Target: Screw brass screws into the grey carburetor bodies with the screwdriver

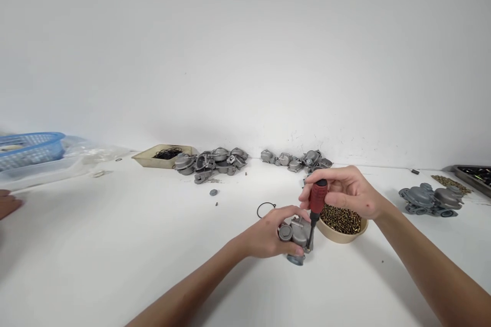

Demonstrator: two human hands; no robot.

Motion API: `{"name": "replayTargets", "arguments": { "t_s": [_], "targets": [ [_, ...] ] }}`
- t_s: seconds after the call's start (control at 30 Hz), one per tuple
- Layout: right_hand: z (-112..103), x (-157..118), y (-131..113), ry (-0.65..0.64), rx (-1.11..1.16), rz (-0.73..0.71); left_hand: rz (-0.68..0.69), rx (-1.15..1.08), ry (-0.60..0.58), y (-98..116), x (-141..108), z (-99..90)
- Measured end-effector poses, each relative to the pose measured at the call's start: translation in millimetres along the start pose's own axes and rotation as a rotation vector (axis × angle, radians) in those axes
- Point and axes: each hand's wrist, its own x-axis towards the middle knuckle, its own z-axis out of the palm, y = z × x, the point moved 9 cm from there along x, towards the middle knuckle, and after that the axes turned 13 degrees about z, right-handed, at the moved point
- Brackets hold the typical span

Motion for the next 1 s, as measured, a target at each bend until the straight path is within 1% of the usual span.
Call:
{"name": "replayTargets", "arguments": {
  "t_s": [0.07, 0.13, 0.27, 0.4, 0.53, 0.63, 0.7, 0.83, 1.0],
  "targets": [
    [5, 0, 2, -0.050, 0.040, 0.016, 0.021, 0.033, 0.000, 1, 0, -1.7],
    [10, 1, 4, -0.069, 0.068, 0.019, 0.022, 0.090, 0.015, -1, -1, -2.3],
    [14, 4, 7, -0.036, 0.083, 0.007, 0.045, 0.126, 0.034, -1, -1, -0.5],
    [9, 4, 10, 0.027, 0.052, 0.010, 0.068, 0.112, 0.023, 1, 0, 0.8],
    [2, 2, 7, 0.015, 0.038, 0.000, 0.079, 0.108, 0.000, 0, 0, 4.1],
    [-3, 0, 4, 0.048, -0.001, -0.006, 0.095, 0.129, 0.025, -1, 0, 3.5],
    [-2, -1, 2, 0.059, -0.024, -0.029, 0.100, 0.147, 0.038, 0, 0, 3.4],
    [5, 2, 2, 0.066, -0.065, -0.047, 0.052, 0.180, 0.042, -1, -2, 4.2],
    [-1, 2, -1, 0.148, -0.087, -0.080, -0.016, 0.204, 0.055, -7, -4, 1.1]
  ]
}}
